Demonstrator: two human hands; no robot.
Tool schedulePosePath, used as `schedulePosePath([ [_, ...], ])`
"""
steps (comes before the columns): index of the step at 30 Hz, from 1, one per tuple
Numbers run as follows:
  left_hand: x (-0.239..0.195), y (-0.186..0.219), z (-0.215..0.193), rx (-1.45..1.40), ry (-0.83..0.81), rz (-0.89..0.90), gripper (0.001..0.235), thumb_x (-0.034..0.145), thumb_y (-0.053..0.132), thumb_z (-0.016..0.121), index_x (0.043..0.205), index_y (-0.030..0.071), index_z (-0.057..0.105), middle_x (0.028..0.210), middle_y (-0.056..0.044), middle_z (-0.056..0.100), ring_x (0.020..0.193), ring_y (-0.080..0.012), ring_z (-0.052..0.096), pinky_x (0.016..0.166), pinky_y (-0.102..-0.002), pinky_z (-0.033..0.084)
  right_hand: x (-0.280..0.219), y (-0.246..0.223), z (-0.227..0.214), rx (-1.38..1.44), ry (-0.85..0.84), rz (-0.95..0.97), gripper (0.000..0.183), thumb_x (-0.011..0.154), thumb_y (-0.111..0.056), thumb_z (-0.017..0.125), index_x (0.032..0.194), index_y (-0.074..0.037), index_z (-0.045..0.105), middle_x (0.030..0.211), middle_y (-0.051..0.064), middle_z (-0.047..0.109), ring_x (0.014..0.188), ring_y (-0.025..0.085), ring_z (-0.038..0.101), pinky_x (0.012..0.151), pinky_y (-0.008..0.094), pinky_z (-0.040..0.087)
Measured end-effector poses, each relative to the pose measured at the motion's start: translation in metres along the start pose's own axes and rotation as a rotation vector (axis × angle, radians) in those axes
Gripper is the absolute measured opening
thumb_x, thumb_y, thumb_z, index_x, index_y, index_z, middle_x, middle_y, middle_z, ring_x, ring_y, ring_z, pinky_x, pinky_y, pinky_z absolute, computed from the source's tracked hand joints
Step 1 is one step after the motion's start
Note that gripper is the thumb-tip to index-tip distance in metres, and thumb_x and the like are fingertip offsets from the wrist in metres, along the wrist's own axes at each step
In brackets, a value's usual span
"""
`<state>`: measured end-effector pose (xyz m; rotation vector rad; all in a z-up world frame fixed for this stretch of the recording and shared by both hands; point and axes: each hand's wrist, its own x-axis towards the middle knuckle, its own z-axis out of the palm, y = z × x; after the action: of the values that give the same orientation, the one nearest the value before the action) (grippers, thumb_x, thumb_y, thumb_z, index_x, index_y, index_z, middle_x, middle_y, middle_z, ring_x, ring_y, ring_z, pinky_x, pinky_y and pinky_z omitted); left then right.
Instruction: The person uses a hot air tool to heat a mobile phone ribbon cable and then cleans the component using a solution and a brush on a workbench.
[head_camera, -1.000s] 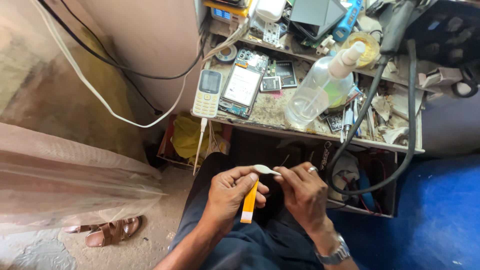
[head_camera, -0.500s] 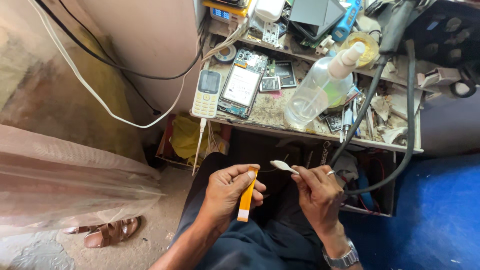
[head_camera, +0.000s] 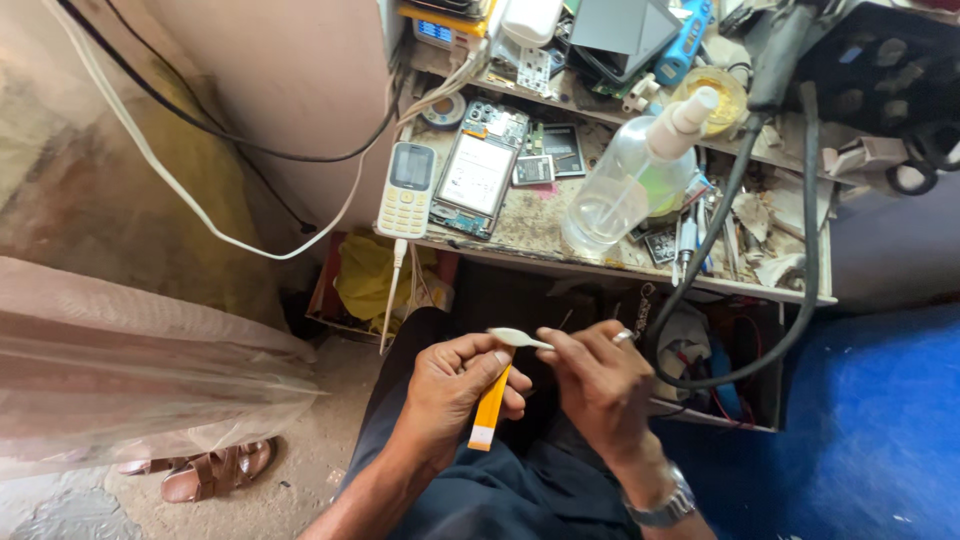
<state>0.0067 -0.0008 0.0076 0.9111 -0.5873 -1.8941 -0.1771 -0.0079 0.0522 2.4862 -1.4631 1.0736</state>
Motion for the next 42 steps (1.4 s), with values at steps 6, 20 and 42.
schedulePosePath([
  [6, -0.001, 0.003, -0.005, -0.054, 0.057, -0.038, 0.028, 0.097, 0.014, 0.064, 0.117, -0.005, 0.070, 0.079, -0.014, 0.075, 0.059, -0.0161, 0.071, 0.058, -0.032, 0.061, -0.010, 0.015, 0.005, -0.069, -0.023, -0.008, 0.017, 0.085, -0.013, 0.078, 0.102, -0.010, 0.076, 0.074, 0.004, 0.067, 0.068, 0.024, 0.062, 0.060, 0.036, 0.049],
  [20, -0.005, 0.009, -0.011, -0.070, 0.083, 0.012, 0.031, 0.096, 0.012, 0.064, 0.120, -0.007, 0.067, 0.082, -0.018, 0.075, 0.061, -0.0176, 0.072, 0.059, -0.033, 0.062, 0.008, 0.069, 0.019, 0.759, 0.384, 0.544, 0.058, 0.100, -0.031, 0.081, 0.142, 0.000, 0.055, 0.119, 0.000, 0.062, 0.099, 0.005, 0.054, 0.088, 0.020, 0.048],
  [42, 0.014, -0.039, -0.076, -0.076, 0.052, -0.024, 0.031, 0.091, 0.008, 0.066, 0.118, -0.008, 0.070, 0.073, -0.022, 0.075, 0.053, -0.0233, 0.072, 0.052, -0.038, 0.062, 0.223, 0.125, -0.120, -0.331, 0.170, 0.114, 0.055, 0.108, 0.011, 0.060, 0.150, -0.022, 0.051, 0.131, 0.019, 0.066, 0.113, 0.032, 0.064, 0.095, 0.045, 0.049],
])
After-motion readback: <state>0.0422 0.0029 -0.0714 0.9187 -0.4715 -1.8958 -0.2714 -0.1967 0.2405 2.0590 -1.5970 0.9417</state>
